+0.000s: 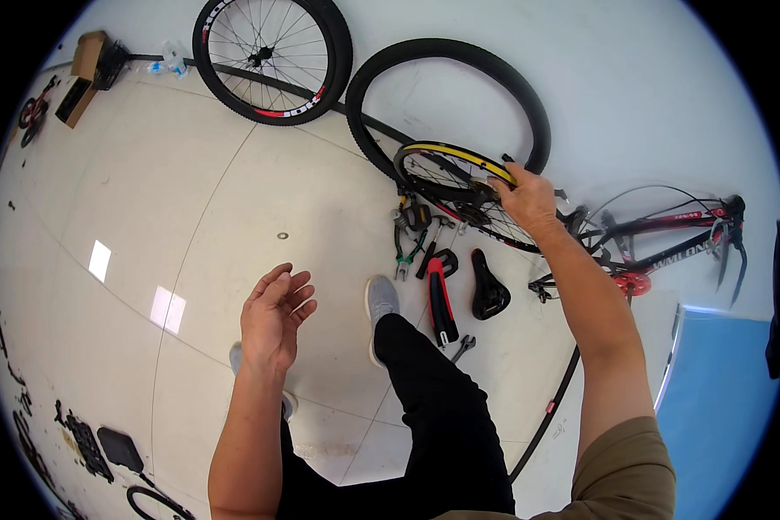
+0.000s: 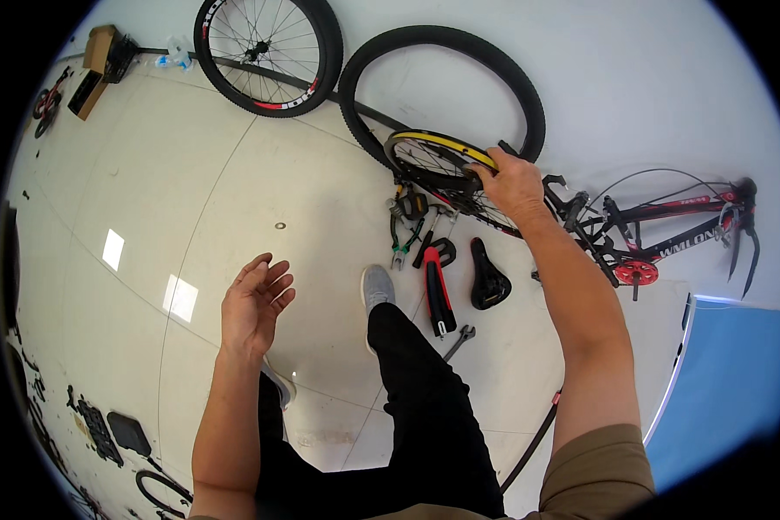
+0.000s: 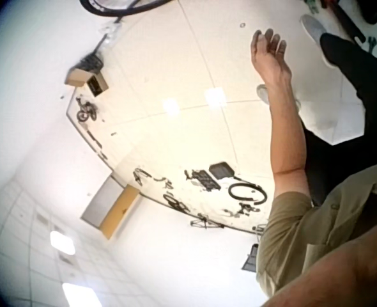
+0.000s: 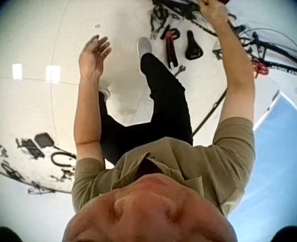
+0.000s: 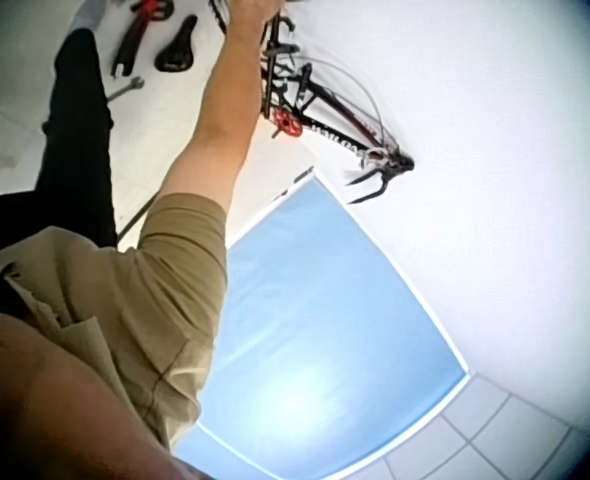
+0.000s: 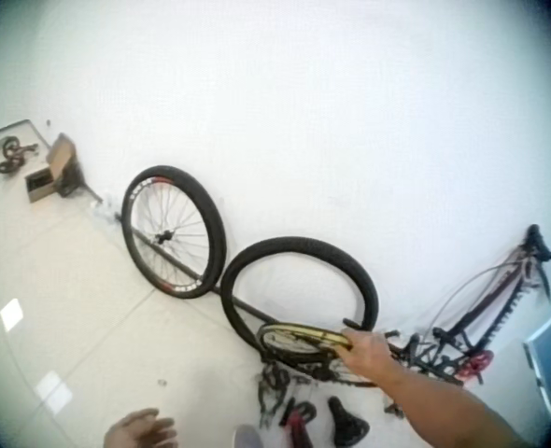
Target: The person installs a bicycle tire onto a wheel rim. They first place the tire bead onto the rim by hand, then use a tire lever to work the remaining bead over the rim edge until the tire is fully seated.
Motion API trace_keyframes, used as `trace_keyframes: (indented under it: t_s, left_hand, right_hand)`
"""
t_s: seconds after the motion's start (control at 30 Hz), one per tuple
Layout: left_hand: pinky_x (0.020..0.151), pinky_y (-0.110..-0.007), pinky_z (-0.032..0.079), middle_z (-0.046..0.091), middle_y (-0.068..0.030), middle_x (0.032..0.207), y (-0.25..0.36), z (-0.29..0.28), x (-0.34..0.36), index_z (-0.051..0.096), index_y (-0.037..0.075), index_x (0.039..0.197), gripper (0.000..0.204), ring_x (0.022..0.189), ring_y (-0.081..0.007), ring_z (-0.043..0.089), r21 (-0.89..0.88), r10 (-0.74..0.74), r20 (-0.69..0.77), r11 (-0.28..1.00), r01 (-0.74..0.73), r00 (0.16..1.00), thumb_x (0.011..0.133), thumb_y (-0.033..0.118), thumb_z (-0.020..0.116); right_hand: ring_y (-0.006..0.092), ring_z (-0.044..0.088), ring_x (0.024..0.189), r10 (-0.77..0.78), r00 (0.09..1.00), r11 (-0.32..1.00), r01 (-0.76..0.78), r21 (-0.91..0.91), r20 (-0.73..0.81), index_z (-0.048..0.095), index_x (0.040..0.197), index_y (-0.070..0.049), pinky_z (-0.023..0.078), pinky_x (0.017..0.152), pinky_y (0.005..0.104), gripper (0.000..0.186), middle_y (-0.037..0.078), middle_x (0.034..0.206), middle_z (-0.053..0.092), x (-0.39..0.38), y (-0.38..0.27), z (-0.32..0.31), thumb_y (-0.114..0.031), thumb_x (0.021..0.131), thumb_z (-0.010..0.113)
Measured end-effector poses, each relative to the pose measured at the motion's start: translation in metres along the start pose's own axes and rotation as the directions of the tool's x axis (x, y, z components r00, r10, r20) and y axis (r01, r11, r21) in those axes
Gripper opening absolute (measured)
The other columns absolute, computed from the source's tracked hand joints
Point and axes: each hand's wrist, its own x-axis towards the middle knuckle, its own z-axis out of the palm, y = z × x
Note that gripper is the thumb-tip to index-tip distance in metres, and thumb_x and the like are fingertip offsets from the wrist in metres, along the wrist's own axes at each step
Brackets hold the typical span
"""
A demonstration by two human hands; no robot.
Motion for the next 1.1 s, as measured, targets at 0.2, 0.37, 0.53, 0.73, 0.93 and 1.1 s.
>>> trace_keyframes:
  t_s: [0.2,0.37,0.53,0.73,0.93,1.1]
  left_hand:
    - [0.089,-0.038,0.055,0.067,-0.0144,0.118,0.003,0.002,-0.004,0.053,0.0,0.138,0.04,0.101,-0.0224,0.065,0.001,-0.003,-0.006,1.0,0.003,1.0,0.104,0.02,0.059]
    - [0.089,-0.038,0.055,0.066,-0.0147,0.119,0.003,-0.001,-0.002,0.052,-0.001,0.139,0.042,0.101,-0.022,0.065,-0.006,-0.003,0.004,1.0,0.003,1.0,0.104,0.021,0.059]
    - [0.089,-0.037,0.055,0.067,-0.0142,0.119,0.005,0.0,-0.007,0.052,-0.001,0.138,0.041,0.101,-0.0216,0.065,-0.026,-0.001,0.02,1.0,0.001,1.0,0.104,0.021,0.059]
    - [0.089,-0.037,0.056,0.067,-0.0138,0.118,0.008,-0.005,-0.007,0.053,0.0,0.137,0.04,0.101,-0.0215,0.065,-0.044,0.001,0.01,0.999,0.0,1.0,0.104,0.021,0.059]
    - [0.089,-0.037,0.056,0.067,-0.0138,0.117,0.006,-0.004,-0.007,0.053,0.0,0.137,0.04,0.101,-0.0217,0.065,-0.039,-0.007,0.01,0.999,0.007,1.0,0.104,0.02,0.059]
    - [0.089,-0.038,0.055,0.066,-0.0147,0.119,0.004,-0.002,-0.006,0.052,-0.001,0.138,0.041,0.101,-0.0223,0.064,-0.028,-0.013,0.005,1.0,0.013,1.0,0.103,0.02,0.059]
  right_hand:
    - [0.0392,0.07,0.078,0.031,0.999,0.999,-0.031,0.009,0.035,0.07,0.102,-0.007,0.056,0.072,0.0485,0.033,0.017,0.078,0.07,0.004,-0.016,0.017,-0.036,0.088,0.077]
    - [0.0408,0.07,0.091,-0.048,0.979,0.996,0.062,-0.064,0.196,0.07,0.105,-0.005,0.055,0.083,0.0502,0.028,0.023,0.09,0.072,0.029,-0.024,0.025,-0.027,0.09,0.074]
    - [0.0443,0.068,0.097,0.09,0.912,0.995,-0.065,-0.073,0.401,0.072,0.101,0.001,0.053,0.09,0.0498,0.022,0.03,0.099,0.071,0.04,-0.012,0.02,-0.015,0.087,0.066]
    - [0.0472,0.068,0.095,0.185,0.887,0.971,-0.23,0.058,0.422,0.072,0.098,0.005,0.053,0.086,0.048,0.022,0.031,0.095,0.07,0.023,-0.003,0.011,-0.012,0.085,0.065]
    - [0.048,0.067,0.092,0.205,0.874,0.946,-0.292,0.138,0.44,0.071,0.099,0.005,0.053,0.083,0.0472,0.023,0.031,0.092,0.069,0.004,-0.001,0.007,-0.013,0.086,0.065]
    - [0.048,0.067,0.093,0.127,0.906,0.973,-0.193,0.129,0.404,0.072,0.1,0.003,0.054,0.085,0.0482,0.023,0.031,0.094,0.069,0.003,0.007,0.012,-0.014,0.086,0.066]
